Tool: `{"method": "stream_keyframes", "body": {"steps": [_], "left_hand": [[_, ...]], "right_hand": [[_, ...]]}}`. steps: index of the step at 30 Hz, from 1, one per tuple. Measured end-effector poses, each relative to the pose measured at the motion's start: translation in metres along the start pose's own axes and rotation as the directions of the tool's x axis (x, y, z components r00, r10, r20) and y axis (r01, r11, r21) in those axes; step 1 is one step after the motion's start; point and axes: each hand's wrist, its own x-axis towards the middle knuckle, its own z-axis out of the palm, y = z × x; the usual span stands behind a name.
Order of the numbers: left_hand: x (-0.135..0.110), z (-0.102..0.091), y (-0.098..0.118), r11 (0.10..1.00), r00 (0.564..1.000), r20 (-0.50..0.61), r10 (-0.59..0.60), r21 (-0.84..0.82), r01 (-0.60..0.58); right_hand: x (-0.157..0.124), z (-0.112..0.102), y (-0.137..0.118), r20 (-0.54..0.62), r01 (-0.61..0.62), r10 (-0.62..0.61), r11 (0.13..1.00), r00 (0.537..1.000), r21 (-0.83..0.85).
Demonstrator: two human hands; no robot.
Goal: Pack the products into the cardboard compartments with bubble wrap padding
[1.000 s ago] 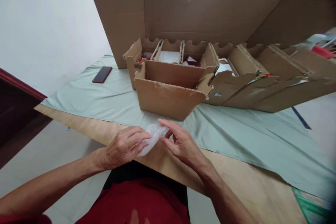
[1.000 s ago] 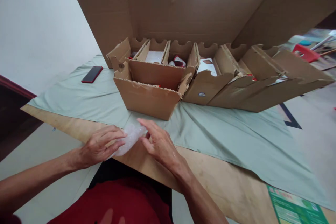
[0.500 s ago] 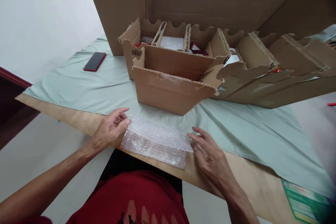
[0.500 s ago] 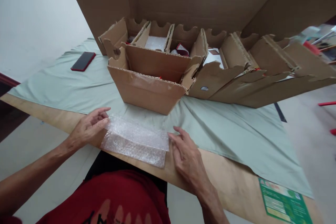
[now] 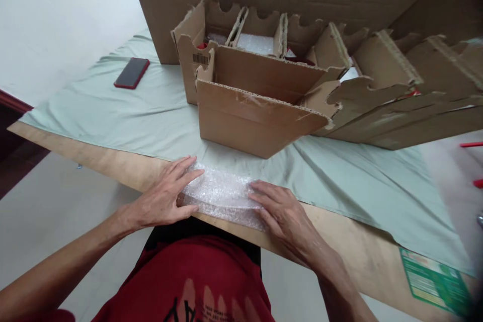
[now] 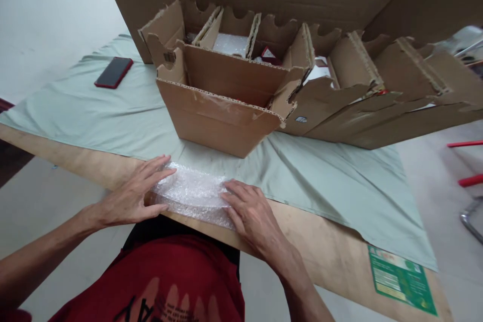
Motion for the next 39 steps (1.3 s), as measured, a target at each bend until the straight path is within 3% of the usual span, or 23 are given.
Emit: {"method": "stream_keyframes", "body": {"steps": [5,8,11,15,19,22,25,28,30,32,35,39], "left_hand": [[0.01,-0.001,0.001,0.986,0.992,-0.115,-0.045,-0.162,0.026],[0.02,-0.011,0.009,0.908,0.973,-0.139,-0.186,-0.403,0.116],[0.032,-0.017,0.013,0.811,0.943,-0.081,-0.323,-0.538,0.232],[0.046,-0.004,0.003,0.889,0.926,-0.139,-0.351,-0.361,0.283],[0.04,0.007,0.001,0.982,0.912,-0.38,-0.155,0.04,0.183],[0.027,0.011,0.018,0.973,0.924,-0.376,0.065,0.229,0.024],[0.02,0.023,0.032,0.952,0.972,-0.13,0.195,0.265,-0.156],[0.02,0.038,0.032,0.945,0.981,0.078,0.179,0.262,-0.194],[0.021,0.041,0.027,0.951,0.979,0.139,0.147,0.252,-0.179],[0.019,0.035,0.023,0.963,0.98,0.154,0.128,0.219,-0.16],[0.009,0.013,0.019,0.979,0.984,0.091,0.156,0.12,-0.166],[-0.014,-0.013,0.015,0.973,0.964,0.14,0.227,0.0,-0.229]], "right_hand": [[0.002,-0.027,-0.012,-0.053,-0.155,0.176,0.948,0.983,0.277],[0.006,-0.043,-0.019,-0.096,-0.258,0.327,0.867,0.94,0.426],[0.011,-0.042,-0.011,-0.187,-0.311,0.424,0.844,0.886,0.437],[0.012,-0.022,0.01,-0.374,-0.338,0.388,0.921,0.843,0.194],[-0.002,-0.011,0.015,-0.526,-0.311,0.251,0.95,0.812,-0.027],[-0.008,-0.006,0.001,-0.481,-0.192,0.126,0.977,0.868,-0.091],[-0.002,0.008,-0.013,-0.277,-0.062,0.019,0.987,0.961,-0.145],[0.005,0.022,-0.013,-0.067,-0.006,-0.007,0.981,0.998,-0.192],[0.0,0.022,-0.007,-0.04,0.001,-0.008,0.986,0.999,-0.164],[-0.015,0.014,-0.001,-0.078,-0.009,0.0,0.994,0.997,-0.108],[-0.047,-0.001,-0.002,-0.094,-0.005,-0.003,0.996,0.996,-0.093],[-0.075,0.007,-0.022,-0.022,0.039,-0.043,0.987,0.999,-0.156]]}}
